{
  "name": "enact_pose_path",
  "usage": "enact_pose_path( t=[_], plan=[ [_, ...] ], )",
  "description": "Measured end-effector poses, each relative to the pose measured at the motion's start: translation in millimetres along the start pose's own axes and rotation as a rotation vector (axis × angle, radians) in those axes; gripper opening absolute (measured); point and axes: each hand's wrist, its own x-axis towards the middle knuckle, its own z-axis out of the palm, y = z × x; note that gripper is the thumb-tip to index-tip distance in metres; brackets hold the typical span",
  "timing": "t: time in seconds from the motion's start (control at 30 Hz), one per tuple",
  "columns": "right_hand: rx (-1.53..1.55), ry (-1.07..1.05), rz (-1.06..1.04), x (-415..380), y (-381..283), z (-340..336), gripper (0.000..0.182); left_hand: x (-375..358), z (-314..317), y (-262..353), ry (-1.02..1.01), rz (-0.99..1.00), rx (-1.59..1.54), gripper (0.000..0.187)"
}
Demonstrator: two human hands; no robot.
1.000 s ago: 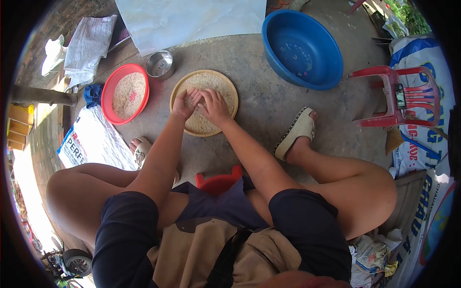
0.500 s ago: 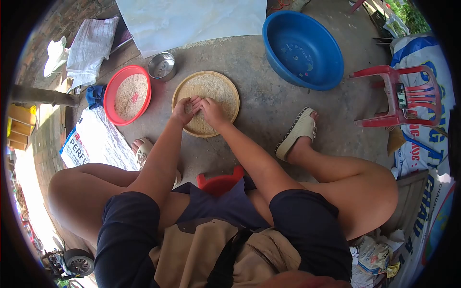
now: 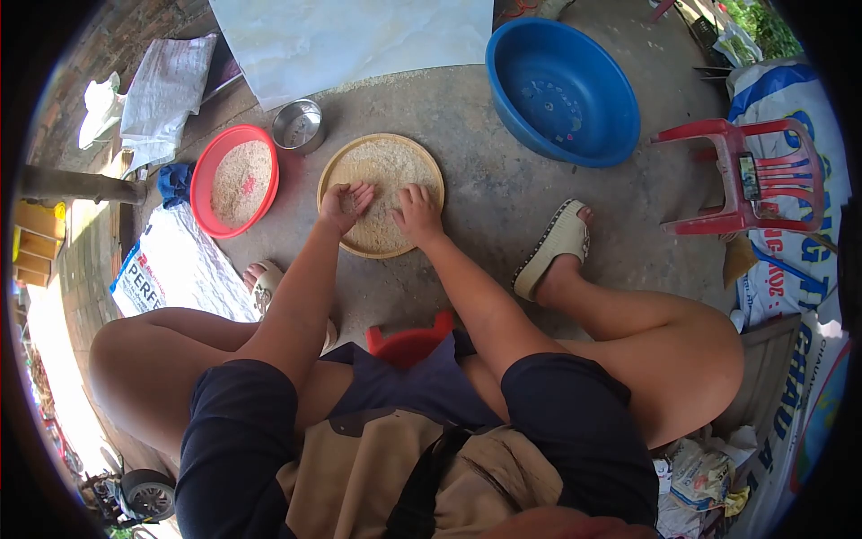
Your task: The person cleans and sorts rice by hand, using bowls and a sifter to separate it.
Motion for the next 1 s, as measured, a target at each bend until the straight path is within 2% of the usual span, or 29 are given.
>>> enact_pose_path(
  t=[0.13,0.23,0.33,0.4,0.53,0.6,0.63,0.7,0.73,0.8,0.87,1.0],
  plan=[
    [0.008,-0.090,-0.022,0,8,12,0.021,4,-4,1,-0.029,-0.002,-0.001,0.029],
    [-0.023,-0.159,0.054,8,5,22,0.014,8,5,-1,-0.002,0.014,0.001,0.029],
    [0.030,-0.122,0.100,11,2,29,0.012,10,9,-4,-0.021,0.007,0.029,0.029],
    [0.132,-0.010,0.237,14,-1,32,0.010,14,8,-6,-0.041,0.005,0.024,0.029],
    [0.239,0.050,0.322,30,-10,31,0.011,21,-1,-8,-0.075,0.002,0.043,0.031],
    [0.780,-0.062,0.655,46,-14,26,0.009,24,-6,-7,-0.062,0.011,0.012,0.032],
    [0.779,-0.062,0.656,55,-12,22,0.009,22,-4,-7,-0.062,0.010,0.012,0.032],
    [1.942,-0.281,0.739,69,-6,12,0.007,19,-2,-5,-0.077,0.051,0.083,0.034],
    [1.942,-0.282,0.740,72,-9,-2,0.007,19,-2,-5,-0.076,0.051,0.083,0.034],
    [2.309,-0.393,0.645,79,-12,-23,0.007,18,0,-3,-0.069,0.044,0.062,0.035],
    [2.331,-0.418,0.590,84,-18,-33,0.012,14,3,-2,-0.067,0.038,0.079,0.035],
    [2.343,-0.438,0.662,86,-17,-29,0.030,19,-2,-3,-0.097,0.026,0.100,0.036]
  ],
)
